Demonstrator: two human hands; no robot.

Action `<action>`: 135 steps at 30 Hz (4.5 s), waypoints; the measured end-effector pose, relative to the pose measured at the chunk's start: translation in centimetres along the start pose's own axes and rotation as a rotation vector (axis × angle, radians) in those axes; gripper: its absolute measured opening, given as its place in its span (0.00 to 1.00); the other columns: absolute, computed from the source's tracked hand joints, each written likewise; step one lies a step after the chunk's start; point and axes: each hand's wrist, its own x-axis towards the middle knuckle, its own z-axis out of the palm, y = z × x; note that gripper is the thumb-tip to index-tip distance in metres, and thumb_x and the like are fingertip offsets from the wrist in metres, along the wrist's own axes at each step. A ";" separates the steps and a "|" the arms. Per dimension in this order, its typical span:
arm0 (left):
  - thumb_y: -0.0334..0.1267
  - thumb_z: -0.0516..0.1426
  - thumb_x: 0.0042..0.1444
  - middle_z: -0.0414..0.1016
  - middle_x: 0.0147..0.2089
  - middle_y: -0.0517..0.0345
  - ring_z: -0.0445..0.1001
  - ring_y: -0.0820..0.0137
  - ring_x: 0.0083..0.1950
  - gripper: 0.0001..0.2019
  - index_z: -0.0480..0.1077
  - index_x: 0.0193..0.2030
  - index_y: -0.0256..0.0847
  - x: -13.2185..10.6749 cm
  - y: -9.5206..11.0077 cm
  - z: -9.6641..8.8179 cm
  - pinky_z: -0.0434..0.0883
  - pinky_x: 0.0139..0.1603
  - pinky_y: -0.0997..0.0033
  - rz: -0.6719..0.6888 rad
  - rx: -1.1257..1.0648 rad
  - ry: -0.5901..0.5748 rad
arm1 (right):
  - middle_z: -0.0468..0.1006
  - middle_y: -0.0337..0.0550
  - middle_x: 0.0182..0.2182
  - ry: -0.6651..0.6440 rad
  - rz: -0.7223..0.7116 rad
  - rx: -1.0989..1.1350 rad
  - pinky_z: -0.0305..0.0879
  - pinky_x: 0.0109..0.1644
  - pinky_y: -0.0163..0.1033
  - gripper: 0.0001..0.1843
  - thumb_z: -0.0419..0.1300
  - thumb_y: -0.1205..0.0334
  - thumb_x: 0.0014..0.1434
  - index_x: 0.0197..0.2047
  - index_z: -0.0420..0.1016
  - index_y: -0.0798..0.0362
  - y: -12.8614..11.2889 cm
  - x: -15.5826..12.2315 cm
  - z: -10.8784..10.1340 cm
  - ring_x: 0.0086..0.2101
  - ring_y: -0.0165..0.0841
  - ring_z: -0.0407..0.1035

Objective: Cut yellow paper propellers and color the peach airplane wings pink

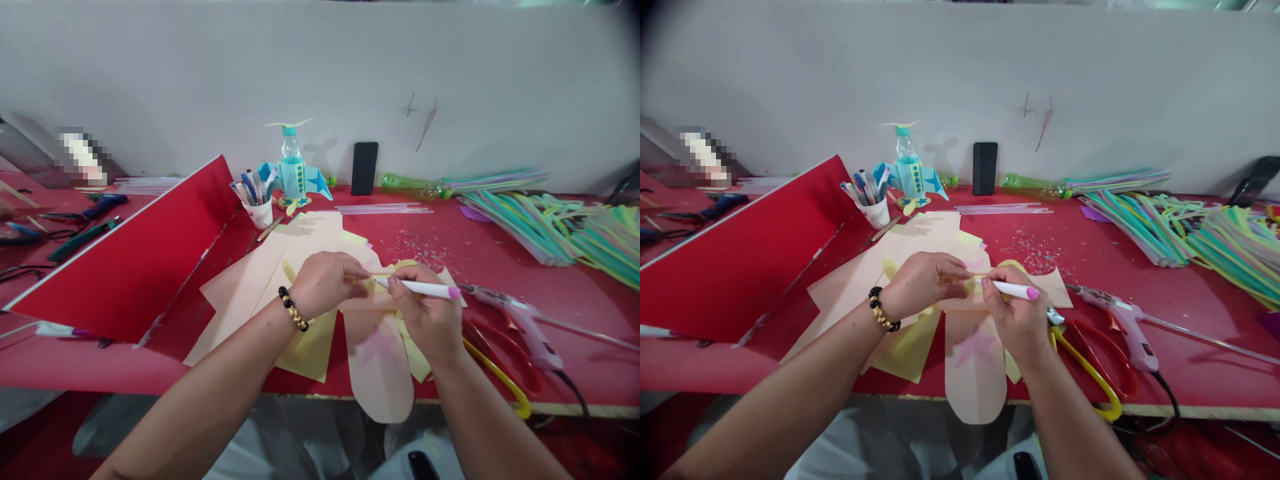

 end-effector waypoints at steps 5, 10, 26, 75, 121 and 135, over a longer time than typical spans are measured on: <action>0.40 0.67 0.47 0.81 0.44 0.63 0.78 0.68 0.43 0.10 0.80 0.39 0.51 0.0 -0.2 0.1 0.72 0.49 0.70 0.007 -0.002 0.001 | 0.76 0.39 0.29 -0.041 -0.051 -0.070 0.63 0.35 0.38 0.06 0.58 0.57 0.61 0.35 0.72 0.49 0.0 0.2 0.0 0.31 0.34 0.71; 0.41 0.68 0.46 0.81 0.44 0.62 0.78 0.67 0.42 0.11 0.81 0.38 0.49 0.0 -0.1 0.1 0.72 0.48 0.70 -0.008 -0.007 0.006 | 0.73 0.36 0.26 -0.012 -0.028 -0.062 0.61 0.32 0.37 0.05 0.59 0.58 0.61 0.33 0.71 0.49 0.1 0.2 -0.1 0.27 0.31 0.68; 0.38 0.67 0.48 0.80 0.46 0.62 0.78 0.68 0.46 0.10 0.81 0.39 0.50 -0.2 0.2 -0.1 0.72 0.48 0.73 0.042 0.012 0.026 | 0.74 0.37 0.28 -0.030 -0.080 -0.037 0.62 0.34 0.37 0.05 0.58 0.60 0.61 0.34 0.71 0.50 -0.1 0.4 -0.1 0.29 0.31 0.68; 0.42 0.66 0.50 0.80 0.46 0.63 0.78 0.69 0.45 0.08 0.81 0.39 0.50 -0.1 0.0 0.2 0.72 0.47 0.74 0.027 0.053 0.030 | 0.74 0.38 0.29 -0.050 -0.085 -0.001 0.63 0.37 0.39 0.04 0.58 0.61 0.61 0.35 0.71 0.50 -0.1 0.4 0.1 0.31 0.33 0.70; 0.43 0.65 0.50 0.80 0.46 0.64 0.78 0.69 0.46 0.08 0.81 0.39 0.51 -0.2 0.1 0.0 0.72 0.47 0.74 0.020 0.057 0.013 | 0.73 0.38 0.28 -0.016 -0.028 -0.013 0.62 0.33 0.38 0.05 0.58 0.59 0.60 0.33 0.71 0.50 0.0 0.2 0.0 0.28 0.32 0.68; 0.43 0.65 0.51 0.80 0.46 0.64 0.78 0.69 0.46 0.08 0.81 0.39 0.51 -0.2 0.0 0.1 0.72 0.47 0.73 0.024 0.052 0.014 | 0.73 0.37 0.27 -0.028 -0.036 0.004 0.62 0.34 0.38 0.05 0.58 0.61 0.60 0.32 0.71 0.50 0.0 0.1 -0.1 0.29 0.32 0.68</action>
